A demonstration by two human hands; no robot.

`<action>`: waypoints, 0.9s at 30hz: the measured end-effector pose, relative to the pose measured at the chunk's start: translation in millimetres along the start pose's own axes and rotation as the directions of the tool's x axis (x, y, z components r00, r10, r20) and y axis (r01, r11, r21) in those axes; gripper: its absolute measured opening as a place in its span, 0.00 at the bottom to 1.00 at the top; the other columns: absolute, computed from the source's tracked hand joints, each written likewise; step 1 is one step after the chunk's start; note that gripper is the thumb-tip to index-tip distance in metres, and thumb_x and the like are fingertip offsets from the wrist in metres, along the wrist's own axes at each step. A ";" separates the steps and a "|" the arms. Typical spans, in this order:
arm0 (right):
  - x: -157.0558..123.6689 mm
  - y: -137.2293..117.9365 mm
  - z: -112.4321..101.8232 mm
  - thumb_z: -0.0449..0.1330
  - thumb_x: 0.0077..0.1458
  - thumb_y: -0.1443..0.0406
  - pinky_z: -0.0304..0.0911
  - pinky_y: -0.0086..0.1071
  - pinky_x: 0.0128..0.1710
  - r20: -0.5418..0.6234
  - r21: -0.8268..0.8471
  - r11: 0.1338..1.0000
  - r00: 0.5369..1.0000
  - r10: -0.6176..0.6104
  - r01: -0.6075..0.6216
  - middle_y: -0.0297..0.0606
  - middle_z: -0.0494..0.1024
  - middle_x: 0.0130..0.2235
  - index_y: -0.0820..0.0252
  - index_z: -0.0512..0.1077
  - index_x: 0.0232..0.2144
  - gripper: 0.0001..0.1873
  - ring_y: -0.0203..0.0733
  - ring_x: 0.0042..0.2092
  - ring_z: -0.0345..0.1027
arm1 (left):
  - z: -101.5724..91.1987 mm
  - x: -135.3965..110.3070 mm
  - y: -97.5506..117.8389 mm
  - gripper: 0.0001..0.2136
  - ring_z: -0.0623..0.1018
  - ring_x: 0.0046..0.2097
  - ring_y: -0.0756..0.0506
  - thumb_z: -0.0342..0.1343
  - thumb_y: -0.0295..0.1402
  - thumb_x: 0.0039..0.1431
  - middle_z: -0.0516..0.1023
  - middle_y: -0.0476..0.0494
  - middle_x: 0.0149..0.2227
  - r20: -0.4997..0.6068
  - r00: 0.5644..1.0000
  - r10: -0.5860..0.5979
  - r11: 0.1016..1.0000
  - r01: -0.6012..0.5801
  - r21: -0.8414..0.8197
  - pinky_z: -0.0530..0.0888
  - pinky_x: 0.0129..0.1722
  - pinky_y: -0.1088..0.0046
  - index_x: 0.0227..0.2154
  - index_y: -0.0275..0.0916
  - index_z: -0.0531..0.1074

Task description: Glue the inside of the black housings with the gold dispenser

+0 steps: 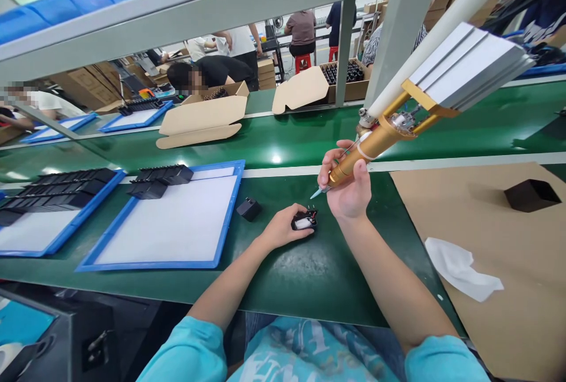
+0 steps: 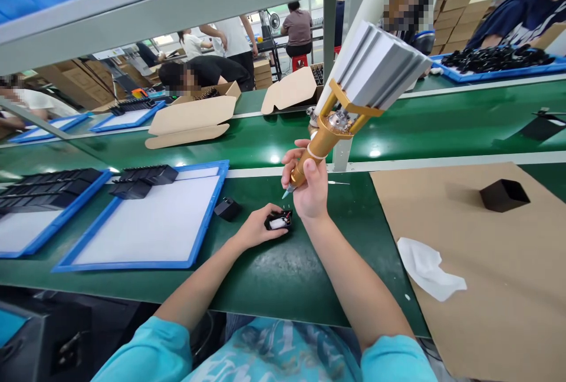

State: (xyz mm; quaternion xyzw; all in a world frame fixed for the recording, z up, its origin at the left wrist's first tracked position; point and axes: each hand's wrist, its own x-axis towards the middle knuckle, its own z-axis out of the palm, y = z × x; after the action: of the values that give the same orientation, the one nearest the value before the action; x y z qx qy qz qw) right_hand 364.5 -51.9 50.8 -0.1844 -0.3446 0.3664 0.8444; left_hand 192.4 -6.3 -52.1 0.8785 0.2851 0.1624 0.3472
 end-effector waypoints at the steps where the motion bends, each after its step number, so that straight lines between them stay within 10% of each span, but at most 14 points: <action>1: 0.0 -0.2 0.1 0.59 0.51 0.48 0.57 0.25 0.16 -0.003 -0.001 1.000 1.000 0.001 -0.001 0.30 0.72 0.31 0.54 0.68 0.41 0.21 0.29 0.21 0.63 | -1.6 0.5 0.2 0.21 0.78 0.45 0.42 0.65 0.42 0.52 0.77 0.43 0.45 0.015 1.000 -0.007 1.000 0.007 0.001 0.74 0.47 0.64 0.46 0.40 0.67; 6: -3.7 0.2 3.0 0.59 0.51 0.48 0.56 0.26 0.15 -0.010 0.003 1.000 1.000 0.001 -0.001 0.29 0.72 0.31 0.53 0.66 0.42 0.21 0.29 0.20 0.63 | -13.6 -0.9 3.4 0.19 0.78 0.44 0.42 0.61 0.39 0.56 0.78 0.42 0.45 0.160 0.987 -0.008 1.000 0.009 -0.006 0.73 0.46 0.65 0.49 0.39 0.68; 17: -14.0 2.1 14.2 0.61 0.48 0.46 0.57 0.26 0.15 -0.051 -0.015 1.000 0.999 0.002 -0.002 0.29 0.72 0.34 0.51 0.63 0.39 0.22 0.28 0.20 0.63 | -16.6 -11.3 27.4 0.14 0.78 0.34 0.47 0.62 0.36 0.52 0.79 0.48 0.36 -0.352 0.933 -0.081 0.996 0.086 0.000 0.72 0.34 0.73 0.41 0.40 0.70; 27: -16.8 0.9 16.7 0.60 0.49 0.45 0.57 0.26 0.15 -0.037 -0.036 0.999 0.999 0.004 -0.005 0.30 0.71 0.36 0.51 0.64 0.37 0.22 0.29 0.21 0.63 | -25.8 -17.7 42.6 0.14 0.78 0.35 0.47 0.63 0.36 0.51 0.79 0.47 0.36 -0.466 0.884 -0.032 0.999 0.041 0.010 0.74 0.37 0.72 0.41 0.40 0.71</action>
State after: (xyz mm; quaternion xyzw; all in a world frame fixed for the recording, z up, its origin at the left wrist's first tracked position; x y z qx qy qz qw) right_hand 343.8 -62.9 54.4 -0.2072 -0.3352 0.3586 0.8462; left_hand 182.5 -29.2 -5.5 0.8117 0.3782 0.3589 0.2633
